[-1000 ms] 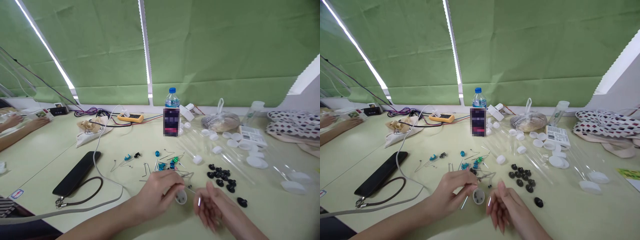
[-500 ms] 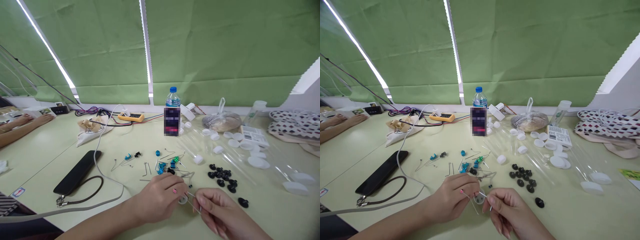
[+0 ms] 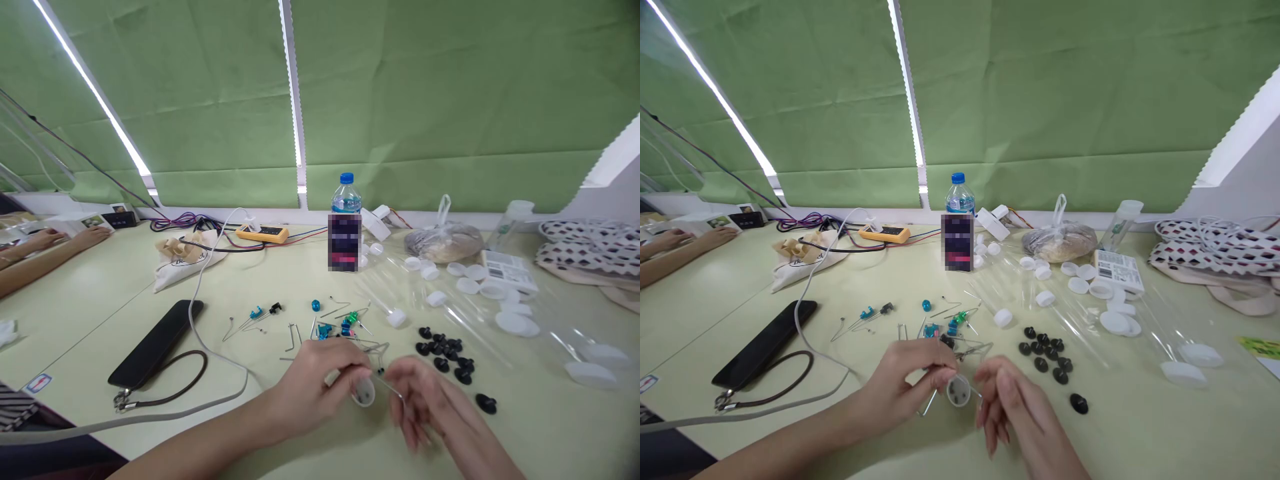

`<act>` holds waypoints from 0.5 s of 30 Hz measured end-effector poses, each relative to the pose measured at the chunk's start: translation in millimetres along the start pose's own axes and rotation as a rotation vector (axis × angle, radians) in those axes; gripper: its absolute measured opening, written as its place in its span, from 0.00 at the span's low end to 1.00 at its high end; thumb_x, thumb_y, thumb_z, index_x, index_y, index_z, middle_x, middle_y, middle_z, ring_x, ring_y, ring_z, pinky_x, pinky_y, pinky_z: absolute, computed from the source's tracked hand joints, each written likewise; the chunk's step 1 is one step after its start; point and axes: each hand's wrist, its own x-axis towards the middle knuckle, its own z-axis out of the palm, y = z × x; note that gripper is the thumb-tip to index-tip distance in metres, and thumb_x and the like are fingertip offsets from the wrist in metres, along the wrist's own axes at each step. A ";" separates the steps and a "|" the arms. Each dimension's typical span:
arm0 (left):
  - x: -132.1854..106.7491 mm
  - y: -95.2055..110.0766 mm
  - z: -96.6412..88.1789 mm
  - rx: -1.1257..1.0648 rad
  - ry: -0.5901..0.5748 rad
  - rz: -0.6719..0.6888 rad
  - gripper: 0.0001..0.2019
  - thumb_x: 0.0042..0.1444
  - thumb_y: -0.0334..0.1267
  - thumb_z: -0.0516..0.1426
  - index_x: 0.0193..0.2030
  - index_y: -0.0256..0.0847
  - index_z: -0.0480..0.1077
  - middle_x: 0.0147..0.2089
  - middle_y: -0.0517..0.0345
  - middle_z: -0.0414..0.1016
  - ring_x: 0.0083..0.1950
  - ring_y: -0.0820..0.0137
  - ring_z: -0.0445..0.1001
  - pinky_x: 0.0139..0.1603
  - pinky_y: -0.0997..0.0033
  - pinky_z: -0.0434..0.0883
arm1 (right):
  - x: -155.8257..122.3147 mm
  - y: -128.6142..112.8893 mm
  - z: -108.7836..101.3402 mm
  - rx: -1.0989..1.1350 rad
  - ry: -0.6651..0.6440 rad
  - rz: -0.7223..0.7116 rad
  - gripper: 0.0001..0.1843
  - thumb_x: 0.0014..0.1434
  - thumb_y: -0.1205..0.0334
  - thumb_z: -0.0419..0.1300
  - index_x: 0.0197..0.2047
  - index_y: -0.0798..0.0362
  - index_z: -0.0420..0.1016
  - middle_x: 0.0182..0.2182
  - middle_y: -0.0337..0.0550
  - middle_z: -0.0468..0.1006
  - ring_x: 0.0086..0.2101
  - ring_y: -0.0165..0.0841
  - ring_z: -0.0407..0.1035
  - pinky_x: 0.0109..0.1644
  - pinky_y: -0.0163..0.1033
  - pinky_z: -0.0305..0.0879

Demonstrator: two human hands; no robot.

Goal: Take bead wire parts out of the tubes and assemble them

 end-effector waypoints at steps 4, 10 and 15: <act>-4.7 0.4 -2.4 0.417 0.001 0.464 0.12 0.56 0.22 0.47 0.42 0.31 0.69 0.39 0.43 0.75 0.40 0.65 0.72 0.41 0.66 0.72 | 6.7 -1.4 6.3 0.452 -0.288 0.430 0.32 0.63 0.38 0.43 0.25 0.56 0.69 0.11 0.33 0.63 0.09 0.18 0.45 0.12 0.25 0.38; -2.6 2.2 2.3 0.251 -0.059 0.097 0.10 0.62 0.29 0.48 0.37 0.36 0.71 0.33 0.53 0.75 0.35 0.70 0.73 0.39 0.72 0.71 | 5.9 1.5 -3.1 -0.248 -0.168 -0.068 0.18 0.64 0.50 0.52 0.29 0.52 0.73 0.21 0.35 0.66 0.20 0.24 0.61 0.22 0.29 0.57; 1.9 -1.2 3.2 -0.100 -0.156 -0.328 0.09 0.62 0.34 0.51 0.36 0.36 0.73 0.31 0.57 0.74 0.28 0.75 0.74 0.30 0.79 0.70 | -1.2 6.1 -11.2 -0.526 -0.024 -0.290 0.14 0.63 0.50 0.52 0.45 0.45 0.75 0.36 0.42 0.75 0.34 0.35 0.71 0.40 0.37 0.69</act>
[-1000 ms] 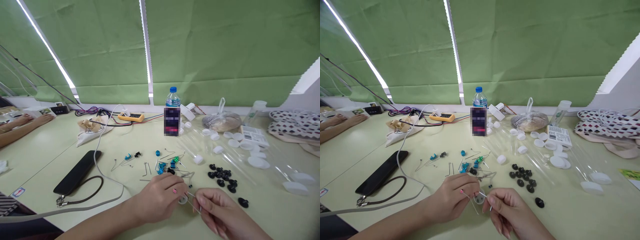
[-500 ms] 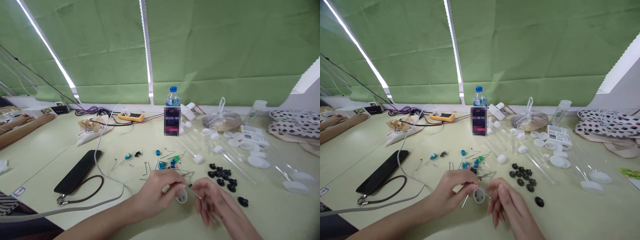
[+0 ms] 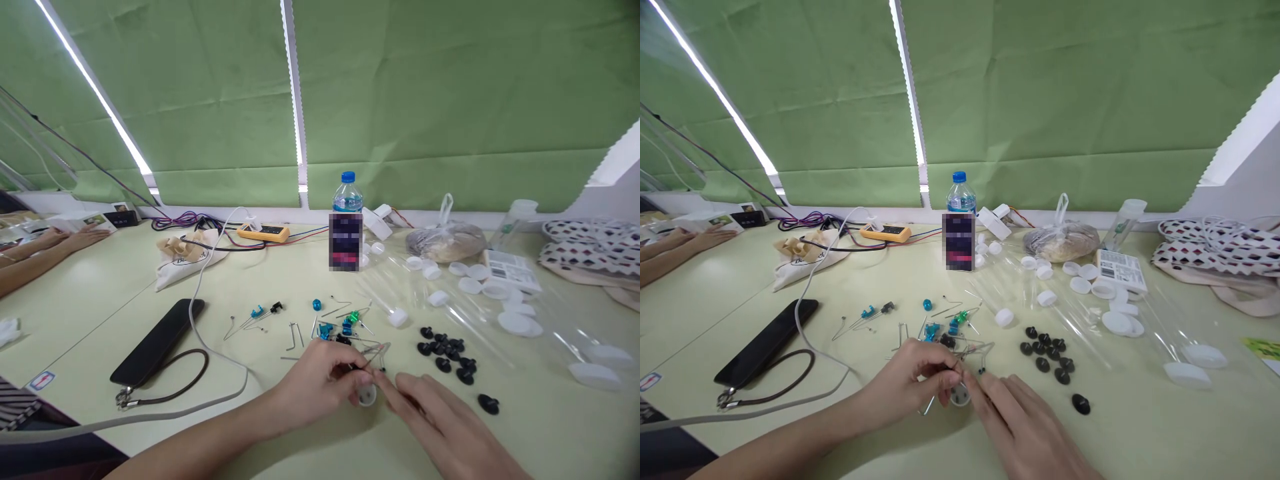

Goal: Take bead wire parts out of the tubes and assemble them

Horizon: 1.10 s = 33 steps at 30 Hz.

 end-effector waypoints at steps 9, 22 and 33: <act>-8.0 -0.5 -0.9 0.464 0.237 0.698 0.12 0.58 0.23 0.49 0.44 0.33 0.70 0.41 0.46 0.76 0.43 0.67 0.73 0.44 0.69 0.72 | 9.2 -17.7 6.0 0.995 -0.328 0.706 0.35 0.62 0.36 0.41 0.22 0.57 0.69 0.13 0.34 0.62 0.11 0.19 0.49 0.14 0.27 0.39; -3.8 3.3 5.6 0.026 0.087 0.086 0.10 0.62 0.32 0.51 0.33 0.36 0.73 0.29 0.57 0.73 0.28 0.76 0.71 0.29 0.80 0.67 | 0.2 -4.5 -8.4 -0.351 0.118 -0.390 0.16 0.65 0.60 0.51 0.53 0.49 0.73 0.34 0.46 0.78 0.32 0.34 0.72 0.35 0.36 0.68; -7.5 -2.2 2.0 0.376 0.258 0.677 0.11 0.57 0.23 0.51 0.44 0.33 0.69 0.39 0.46 0.76 0.43 0.66 0.73 0.44 0.69 0.71 | 12.3 -18.0 1.4 0.932 -0.276 0.660 0.26 0.59 0.40 0.53 0.25 0.55 0.68 0.10 0.29 0.60 0.10 0.17 0.47 0.12 0.24 0.38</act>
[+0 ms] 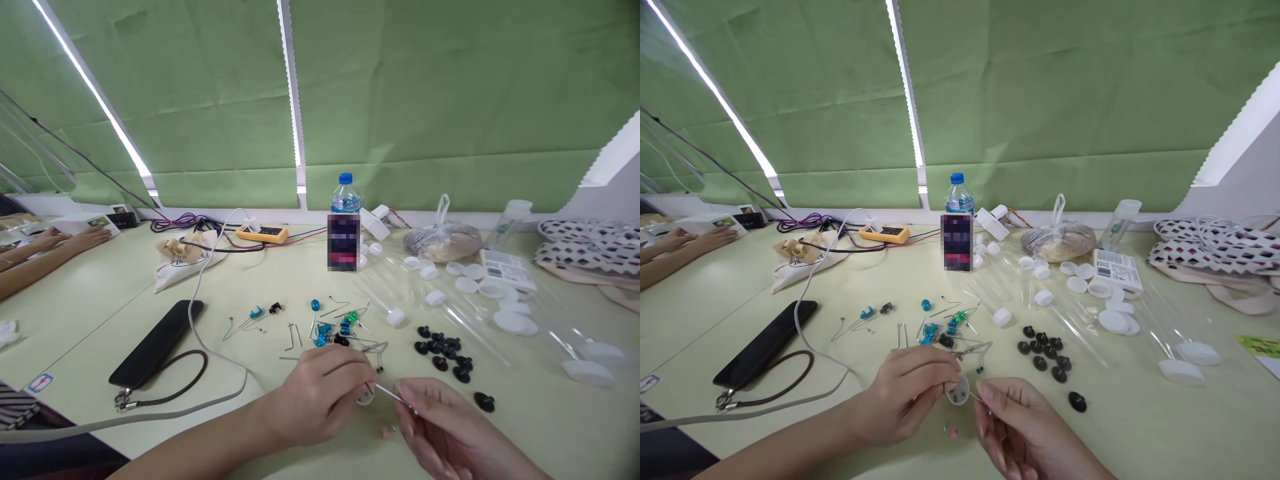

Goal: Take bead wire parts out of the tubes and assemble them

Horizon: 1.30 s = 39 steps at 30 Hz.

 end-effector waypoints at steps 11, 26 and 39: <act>5.0 -3.7 10.1 -0.777 -0.114 -0.894 0.14 0.56 0.44 0.58 0.30 0.33 0.70 0.27 0.55 0.72 0.24 0.75 0.71 0.28 0.74 0.71 | -22.8 21.1 -34.0 -1.723 0.412 -1.302 0.21 0.63 0.66 0.50 0.59 0.53 0.68 0.49 0.53 0.78 0.45 0.47 0.74 0.46 0.46 0.70; 6.0 4.5 6.0 -0.369 -0.196 -0.661 0.11 0.61 0.37 0.52 0.31 0.37 0.72 0.27 0.57 0.72 0.29 0.73 0.72 0.32 0.76 0.67 | -6.5 10.0 -17.0 -1.239 0.307 -0.770 0.19 0.67 0.60 0.46 0.34 0.55 0.75 0.23 0.43 0.74 0.24 0.32 0.69 0.28 0.36 0.65; 9.4 3.1 2.6 -0.396 -0.151 -0.707 0.10 0.58 0.38 0.55 0.31 0.35 0.73 0.28 0.57 0.72 0.29 0.74 0.71 0.30 0.77 0.67 | 1.8 4.6 -6.0 -0.718 0.108 -0.295 0.28 0.67 0.46 0.41 0.26 0.54 0.70 0.14 0.35 0.66 0.14 0.26 0.61 0.18 0.30 0.55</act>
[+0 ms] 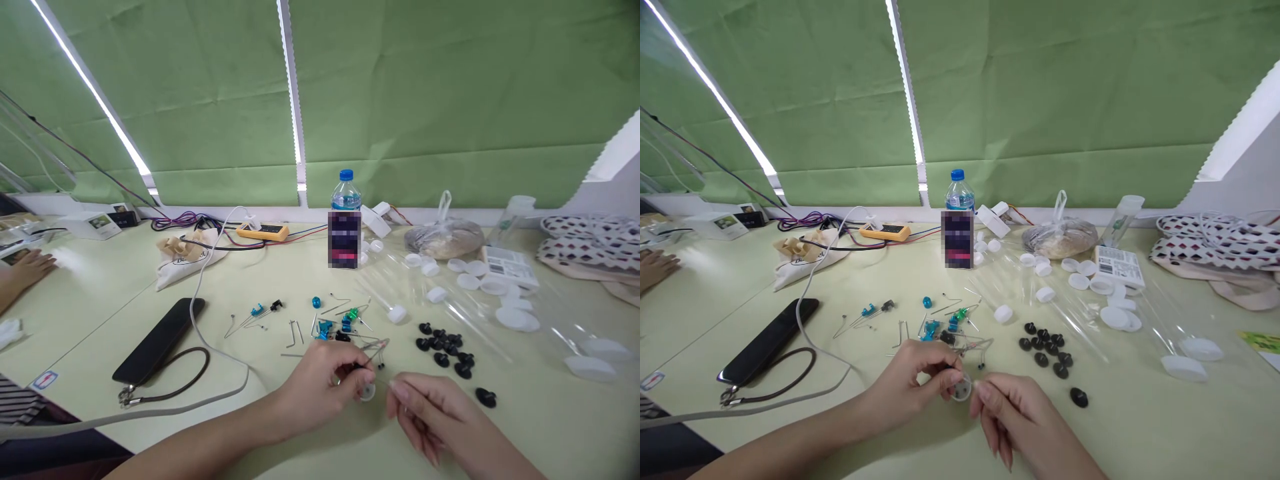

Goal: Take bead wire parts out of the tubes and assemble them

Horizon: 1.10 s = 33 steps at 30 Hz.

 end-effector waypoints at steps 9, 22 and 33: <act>8.3 -8.4 -1.5 -0.494 -0.081 -0.226 0.19 0.52 0.51 0.60 0.30 0.34 0.66 0.28 0.55 0.72 0.21 0.75 0.71 0.23 0.75 0.71 | -14.4 17.7 -19.3 -0.969 0.453 -0.843 0.24 0.62 0.76 0.48 0.60 0.57 0.64 0.37 0.50 0.78 0.39 0.40 0.71 0.44 0.47 0.63; 6.4 -8.0 -8.5 0.377 -0.044 0.131 0.10 0.60 0.35 0.55 0.33 0.39 0.77 0.30 0.57 0.75 0.34 0.71 0.71 0.36 0.75 0.66 | 6.6 15.2 -24.7 -0.108 0.593 -0.182 0.11 0.61 0.53 0.57 0.36 0.49 0.75 0.32 0.40 0.71 0.34 0.34 0.65 0.36 0.37 0.59; 5.5 -7.4 -9.4 0.450 -0.030 0.145 0.12 0.63 0.33 0.50 0.32 0.39 0.73 0.30 0.60 0.72 0.33 0.74 0.69 0.34 0.78 0.62 | 13.0 22.6 -28.8 0.057 0.692 -0.154 0.08 0.57 0.52 0.61 0.32 0.47 0.77 0.33 0.38 0.70 0.34 0.34 0.64 0.35 0.36 0.58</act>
